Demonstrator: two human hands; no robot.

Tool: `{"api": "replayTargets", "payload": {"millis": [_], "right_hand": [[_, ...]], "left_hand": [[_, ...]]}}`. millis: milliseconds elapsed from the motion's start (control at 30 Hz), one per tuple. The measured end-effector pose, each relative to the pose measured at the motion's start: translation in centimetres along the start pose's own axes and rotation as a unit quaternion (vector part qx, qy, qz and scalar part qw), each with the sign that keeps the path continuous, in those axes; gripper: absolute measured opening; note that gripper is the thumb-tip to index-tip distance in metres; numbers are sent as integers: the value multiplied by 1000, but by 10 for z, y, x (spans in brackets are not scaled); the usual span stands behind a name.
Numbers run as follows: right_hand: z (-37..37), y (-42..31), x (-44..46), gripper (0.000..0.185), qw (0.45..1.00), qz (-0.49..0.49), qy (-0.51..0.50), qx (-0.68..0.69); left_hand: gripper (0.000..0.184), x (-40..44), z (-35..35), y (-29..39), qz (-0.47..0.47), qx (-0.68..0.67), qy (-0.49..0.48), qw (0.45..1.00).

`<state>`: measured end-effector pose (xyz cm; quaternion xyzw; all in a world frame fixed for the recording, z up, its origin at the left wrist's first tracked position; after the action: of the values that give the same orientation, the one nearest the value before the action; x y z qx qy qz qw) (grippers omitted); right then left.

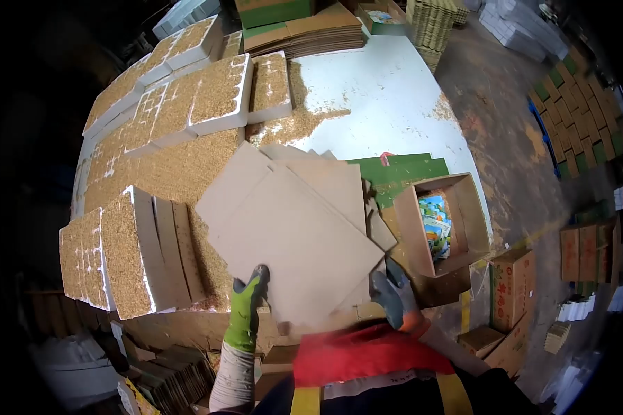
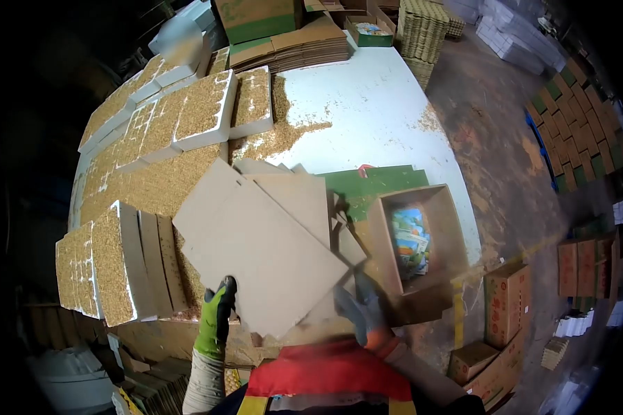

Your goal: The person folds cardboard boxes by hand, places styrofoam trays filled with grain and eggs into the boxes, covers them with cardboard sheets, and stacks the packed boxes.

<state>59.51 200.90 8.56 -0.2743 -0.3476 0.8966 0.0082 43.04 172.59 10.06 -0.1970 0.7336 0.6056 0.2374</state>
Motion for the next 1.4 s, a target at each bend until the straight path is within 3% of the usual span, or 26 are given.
{"api": "replayTargets", "payload": {"millis": [100, 167, 200, 233, 333, 400, 467, 500, 533, 567, 600, 667, 700, 733, 800, 867, 900, 933, 1000, 1067, 1100, 1167, 1200, 1267, 1333, 1400], "right_hand": [[30, 4, 56, 61, 991, -1, 130, 13], [47, 2, 112, 70, 985, -42, 164, 26], [79, -26, 121, 77, 989, -46, 123, 72], [95, -41, 137, 60, 986, -51, 151, 45], [97, -62, 238, 57, 983, -176, 47, 27], [66, -50, 335, 44, 978, -167, 101, -78], [62, -60, 371, 39, 905, -91, 212, -357], [66, -59, 392, 39, 819, -101, 128, -550], [72, -56, 409, 39, 691, -145, 57, -706], [64, -51, 412, 38, 696, -139, 120, -694], [56, -46, 411, 37, 698, -130, 185, -679], [117, -66, 323, 46, 553, -136, 135, -811], [128, -71, 291, 50, 590, -174, 188, -766], [132, -75, 257, 54, 621, -213, 241, -715], [147, -65, 181, 62, 527, -306, 212, -764], [150, -62, 101, 63, 575, -397, 85, -710], [152, -70, 54, 62, 585, -414, 35, -697], [145, -79, 17, 61, 594, -430, -12, -679], [107, -90, -34, 64, 527, -517, 16, -674], [54, -105, -63, 62, 529, -475, 192, -676], [42, -117, -69, 64, 526, -425, 225, -702], [23, -136, -63, 57, 494, -325, 255, -765], [11, -141, -61, 57, 499, -329, 260, -758], [-5, -139, -54, 43, 468, -335, 192, -795], [-23, -171, -60, 28, 484, -404, 203, -749], [-50, -210, -74, 27, 481, -434, 229, -727]], "left_hand": [[27, 54, 11, 42, 56, -27, -46, 997], [27, 87, 22, 85, 73, -3, -59, 996], [26, 114, 28, 93, 71, -23, -65, 995], [23, 137, 34, 107, 90, -43, -92, 991], [21, 198, 61, 144, 149, -100, -127, 976], [17, 237, 73, 169, 222, -101, -107, 964], [20, 285, 84, 152, 156, -88, -87, 980], [21, 303, 89, 145, 173, -101, -56, 978], [22, 310, 92, 136, 183, -109, -26, 977], [23, 307, 94, 134, 189, -106, -16, 976], [23, 307, 98, 134, 187, -101, -21, 977], [27, 307, 96, 142, 223, -121, 133, 958], [33, 317, 100, 146, 240, -116, 129, 955], [41, 241, 102, 185, 275, -53, 147, 949], [69, 272, 108, 185, 211, 25, 113, 971], [103, 251, 106, 194, 105, 199, 287, 931], [132, 251, 108, 196, 73, 240, 311, 917], [137, 242, 111, 203, 54, 288, 342, 893], [140, 264, 119, 208, 78, 328, 390, 857], [105, 202, 139, 243, 141, 417, 411, 798], [105, 210, 144, 235, 145, 427, 407, 795], [59, 209, 180, 248, 523, 523, 419, 527], [59, 204, 190, 249, 530, 523, 419, 519], [47, 209, 234, 234, 563, 650, 186, 475], [41, 197, 256, 223, 556, 664, 149, 477], [49, 180, 273, 207, 397, 743, 22, 539]]}}
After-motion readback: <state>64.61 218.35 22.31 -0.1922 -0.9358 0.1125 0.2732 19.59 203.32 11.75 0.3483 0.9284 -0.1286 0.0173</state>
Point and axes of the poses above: each hand's wrist, its own x-axis towards the middle knuckle, its own z-axis out of the palm, y = z × x, the point moved 6 cm from there along x, towards the middle knuckle, and after that the axes turned 4 degrees about x, right-handed, at the moved point
